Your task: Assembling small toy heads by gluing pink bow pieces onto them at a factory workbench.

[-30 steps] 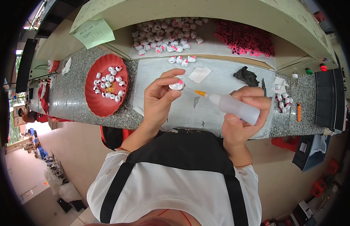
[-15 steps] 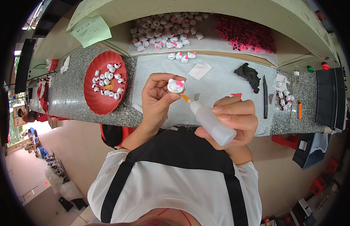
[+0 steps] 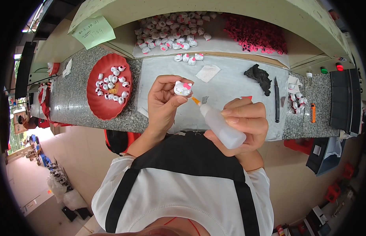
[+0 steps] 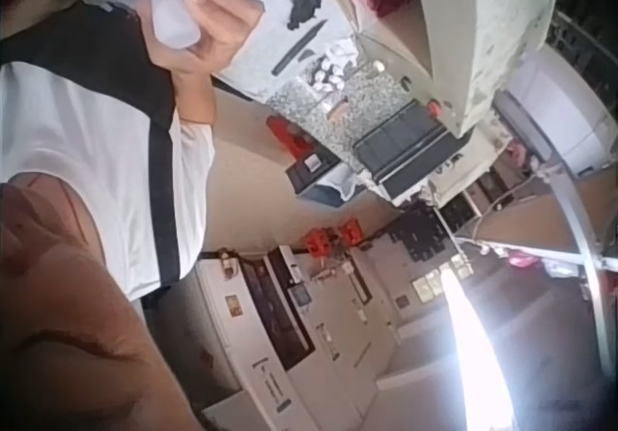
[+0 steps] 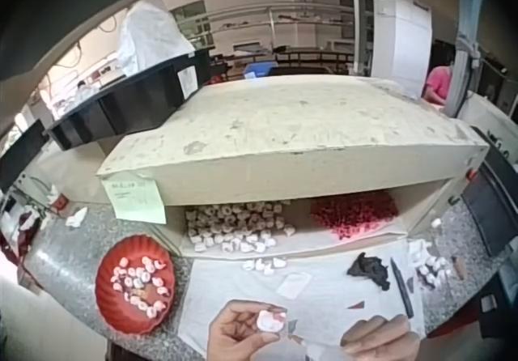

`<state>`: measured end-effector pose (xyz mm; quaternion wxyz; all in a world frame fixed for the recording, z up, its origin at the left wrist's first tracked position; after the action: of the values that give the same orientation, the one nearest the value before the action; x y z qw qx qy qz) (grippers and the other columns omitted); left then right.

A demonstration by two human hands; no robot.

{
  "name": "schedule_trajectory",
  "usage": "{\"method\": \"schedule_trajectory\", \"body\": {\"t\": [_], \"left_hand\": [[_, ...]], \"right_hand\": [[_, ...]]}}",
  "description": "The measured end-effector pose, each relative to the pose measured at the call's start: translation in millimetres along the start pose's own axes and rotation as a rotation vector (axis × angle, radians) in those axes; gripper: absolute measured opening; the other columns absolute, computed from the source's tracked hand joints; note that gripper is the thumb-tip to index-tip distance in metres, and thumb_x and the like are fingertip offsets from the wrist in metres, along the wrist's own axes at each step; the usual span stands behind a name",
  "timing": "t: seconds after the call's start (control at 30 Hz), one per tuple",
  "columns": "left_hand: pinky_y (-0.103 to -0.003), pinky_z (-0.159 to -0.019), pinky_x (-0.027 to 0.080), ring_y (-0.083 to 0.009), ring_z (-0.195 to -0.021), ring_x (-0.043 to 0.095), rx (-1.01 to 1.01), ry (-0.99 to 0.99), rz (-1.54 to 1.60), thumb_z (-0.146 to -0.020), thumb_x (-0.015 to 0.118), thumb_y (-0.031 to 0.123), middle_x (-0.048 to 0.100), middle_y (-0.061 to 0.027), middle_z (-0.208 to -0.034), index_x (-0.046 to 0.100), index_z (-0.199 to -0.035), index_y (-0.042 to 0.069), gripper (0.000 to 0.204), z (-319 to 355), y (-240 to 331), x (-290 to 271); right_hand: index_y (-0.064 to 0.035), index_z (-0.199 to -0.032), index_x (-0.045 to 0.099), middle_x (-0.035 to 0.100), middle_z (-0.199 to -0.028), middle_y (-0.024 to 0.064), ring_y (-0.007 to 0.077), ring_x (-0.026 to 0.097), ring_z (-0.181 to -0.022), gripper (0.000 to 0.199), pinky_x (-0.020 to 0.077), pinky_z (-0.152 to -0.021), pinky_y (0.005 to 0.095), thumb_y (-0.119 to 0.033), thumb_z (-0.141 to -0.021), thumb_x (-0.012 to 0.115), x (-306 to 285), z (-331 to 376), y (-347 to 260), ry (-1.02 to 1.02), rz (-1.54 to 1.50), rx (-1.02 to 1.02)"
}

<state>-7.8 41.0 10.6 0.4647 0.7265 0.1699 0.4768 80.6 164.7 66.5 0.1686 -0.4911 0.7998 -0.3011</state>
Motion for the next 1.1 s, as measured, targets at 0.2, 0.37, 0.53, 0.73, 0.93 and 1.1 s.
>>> {"method": "schedule_trajectory", "body": {"t": [0.2, 0.37, 0.53, 0.73, 0.93, 1.1], "left_hand": [[-0.024, -0.071, 0.044, -0.0144, -0.080, 0.054, -0.002, -0.010, 0.000, -0.067, 0.060, 0.000, 0.052, -0.0164, -0.094, 0.042, -0.097, -0.001, 0.036, -0.1, -0.8, 0.4], [-0.023, -0.071, 0.044, -0.0140, -0.080, 0.053, -0.002, -0.016, -0.004, -0.066, 0.060, -0.001, 0.052, -0.0163, -0.095, 0.042, -0.097, 0.000, 0.036, -0.8, -0.3, 1.4], [-0.024, -0.072, 0.043, -0.0145, -0.083, 0.053, -0.006, -0.022, -0.010, -0.066, 0.060, -0.003, 0.052, -0.0162, -0.095, 0.042, -0.097, 0.000, 0.036, -0.7, -0.5, 1.5], [-0.025, -0.077, 0.042, -0.0153, -0.090, 0.050, -0.020, -0.061, 0.000, -0.067, 0.056, -0.008, 0.050, -0.0126, -0.094, 0.042, -0.098, -0.003, 0.035, -0.4, -0.6, 2.9], [-0.026, -0.077, 0.042, -0.0145, -0.087, 0.050, 0.038, -0.059, -0.072, -0.066, 0.058, -0.008, 0.050, -0.0112, -0.093, 0.044, -0.097, -0.002, 0.035, 1.0, -1.4, 3.6], [-0.026, -0.076, 0.041, -0.0133, -0.085, 0.050, 0.153, -0.082, -0.247, -0.066, 0.059, -0.006, 0.050, -0.0085, -0.092, 0.048, -0.096, -0.001, 0.033, 1.0, 0.8, 4.4]], "right_hand": [[-0.0053, -0.082, 0.039, 0.044, -0.077, 0.0088, 0.0145, 0.043, -0.055, 0.038, 0.0394, -0.046, 0.0241, -0.018, -0.063, 0.069, 0.5, -0.4, -0.2, 0.009, 0.031, -0.030], [-0.0066, -0.087, 0.043, 0.045, -0.083, 0.0084, 0.0155, 0.048, -0.058, 0.050, 0.0427, -0.048, 0.0254, -0.004, -0.049, 0.075, -1.5, -0.1, 1.6, -0.052, -0.036, -0.026], [-0.0043, -0.083, 0.039, 0.044, -0.078, 0.0102, 0.0149, 0.044, -0.055, 0.038, 0.0401, -0.045, 0.0241, -0.016, -0.062, 0.069, 0.6, 0.1, 0.9, -0.027, 0.014, -0.061], [-0.0043, -0.083, 0.039, 0.044, -0.078, 0.0103, 0.0150, 0.044, -0.055, 0.038, 0.0401, -0.045, 0.0241, -0.014, -0.062, 0.069, 1.3, 0.1, 1.1, -0.033, 0.009, -0.061], [-0.0044, -0.083, 0.039, 0.044, -0.078, 0.0099, 0.0151, 0.044, -0.054, 0.038, 0.0403, -0.046, 0.0245, -0.015, -0.061, 0.069, 1.3, 0.7, 1.1, -0.027, 0.010, -0.050], [-0.0049, -0.083, 0.040, 0.044, -0.077, 0.0096, 0.0154, 0.045, -0.054, 0.039, 0.0402, -0.047, 0.0247, -0.015, -0.061, 0.070, 2.6, 1.1, 1.2, -0.039, 0.022, -0.029]]}}
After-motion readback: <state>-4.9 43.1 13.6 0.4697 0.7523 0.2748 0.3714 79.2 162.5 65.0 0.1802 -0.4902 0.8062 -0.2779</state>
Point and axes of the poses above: each hand's wrist, its own z-axis away from the middle knuckle, its own x-axis out of the palm, y = z × x, the point moved 4 cm from there along -z, towards the middle knuckle
